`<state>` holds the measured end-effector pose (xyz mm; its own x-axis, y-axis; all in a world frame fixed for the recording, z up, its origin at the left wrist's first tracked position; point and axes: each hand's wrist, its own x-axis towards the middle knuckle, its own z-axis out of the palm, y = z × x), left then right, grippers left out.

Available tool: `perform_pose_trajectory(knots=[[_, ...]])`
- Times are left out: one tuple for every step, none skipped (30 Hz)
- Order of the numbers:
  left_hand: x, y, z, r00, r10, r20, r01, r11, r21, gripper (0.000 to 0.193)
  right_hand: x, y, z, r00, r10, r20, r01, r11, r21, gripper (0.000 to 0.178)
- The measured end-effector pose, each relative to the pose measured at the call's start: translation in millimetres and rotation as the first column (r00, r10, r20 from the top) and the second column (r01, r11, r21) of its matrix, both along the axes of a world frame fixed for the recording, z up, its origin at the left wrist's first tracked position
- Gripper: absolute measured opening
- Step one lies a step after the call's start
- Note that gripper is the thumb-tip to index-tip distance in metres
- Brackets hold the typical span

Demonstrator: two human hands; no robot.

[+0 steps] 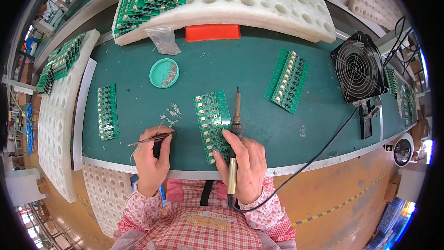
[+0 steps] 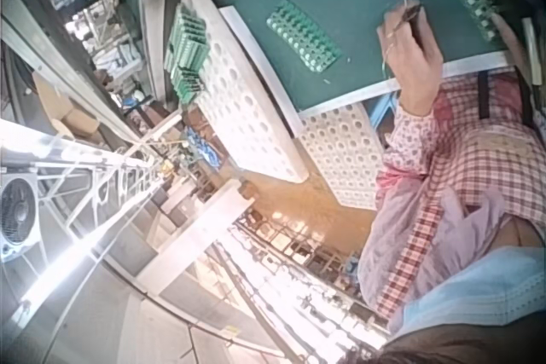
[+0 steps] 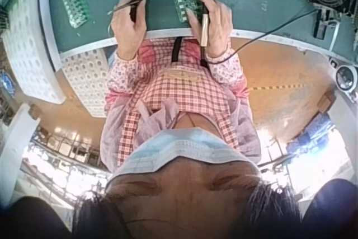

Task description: The person solders components onto a circuit board using a soldering iron and solder wire.

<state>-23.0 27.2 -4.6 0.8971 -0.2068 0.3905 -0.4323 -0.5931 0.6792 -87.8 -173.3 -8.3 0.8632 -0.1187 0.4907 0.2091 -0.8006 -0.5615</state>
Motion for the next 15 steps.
perform_pose_trajectory(knots=[[0.1,-0.3,-0.5,1.0,0.003,0.006,-0.003,1.0,0.002,0.013,0.0,0.0,0.1,1.0,0.001,0.001,-0.001,1.0,0.001,0.058],[0.3,-0.4,-0.8,1.0,0.006,0.012,-0.006,1.0,0.004,0.014,0.0,-0.1,0.1,1.0,0.002,0.001,-0.002,1.0,0.003,0.058],[0.5,-0.5,-0.5,1.0,0.005,0.012,-0.005,1.0,0.004,0.014,-0.1,-0.1,0.3,1.0,0.002,0.001,-0.002,1.0,0.003,0.058],[0.7,-0.6,-0.2,1.0,0.001,0.016,-0.001,1.0,0.006,0.015,-0.2,-0.1,0.5,1.0,0.002,0.0,-0.002,1.0,0.003,0.058],[0.8,-0.7,0.0,1.0,-0.003,0.02,0.003,1.0,0.009,0.016,-0.2,-0.2,0.5,1.0,0.002,-0.002,-0.002,1.0,0.003,0.058],[1.0,-0.4,-0.1,1.0,-0.003,0.02,0.003,1.0,0.009,0.016,-0.2,-0.2,0.6,1.0,0.002,-0.002,-0.002,1.0,0.003,0.058],[1.1,-0.1,-0.4,1.0,-0.006,0.026,0.005,1.0,0.015,0.016,-0.3,-0.3,0.6,1.0,0.002,0.0,-0.002,1.0,0.002,0.058],[1.2,0.0,-0.5,0.999,-0.008,0.031,0.008,1.0,0.021,0.017,-0.3,-0.3,0.7,1.0,0.002,0.002,-0.002,1.0,0.001,0.058],[1.2,0.1,-0.2,0.999,-0.009,0.031,0.008,1.0,0.022,0.017,-0.3,-0.3,0.5,1.0,0.002,0.002,-0.002,1.0,0.001,0.058],[1.0,0.1,0.2,1.0,-0.005,0.026,0.005,1.0,0.028,0.017,-0.2,-0.3,0.3,1.0,0.002,0.002,-0.002,1.0,0.002,0.058],[0.9,0.2,0.5,1.0,-0.002,0.02,0.001,0.999,0.035,0.018,-0.2,-0.3,0.1,1.0,0.003,0.002,-0.003,1.0,0.002,0.058],[1.0,0.2,0.3,1.0,-0.002,0.02,0.002,0.999,0.035,0.018,-0.2,-0.4,-0.1,1.0,0.002,0.002,-0.002,1.0,0.002,0.058],[1.2,0.3,-0.1,1.0,-0.004,0.017,0.004,0.999,0.036,0.018,-0.3,-0.6,-0.3,1.0,0.003,0.001,-0.003,1.0,0.001,0.058],[1.4,0.3,-0.3,1.0,-0.006,0.014,0.006,0.999,0.037,0.018,-0.3,-0.7,-0.4,1.0,0.004,0.001,-0.004,1.0,-0.001,0.058],[1.4,0.3,0.0,1.0,-0.006,0.015,0.006,0.999,0.038,0.018,-0.3,-0.5,-0.4,1.0,0.004,0.001,-0.004,1.0,-0.001,0.058]])
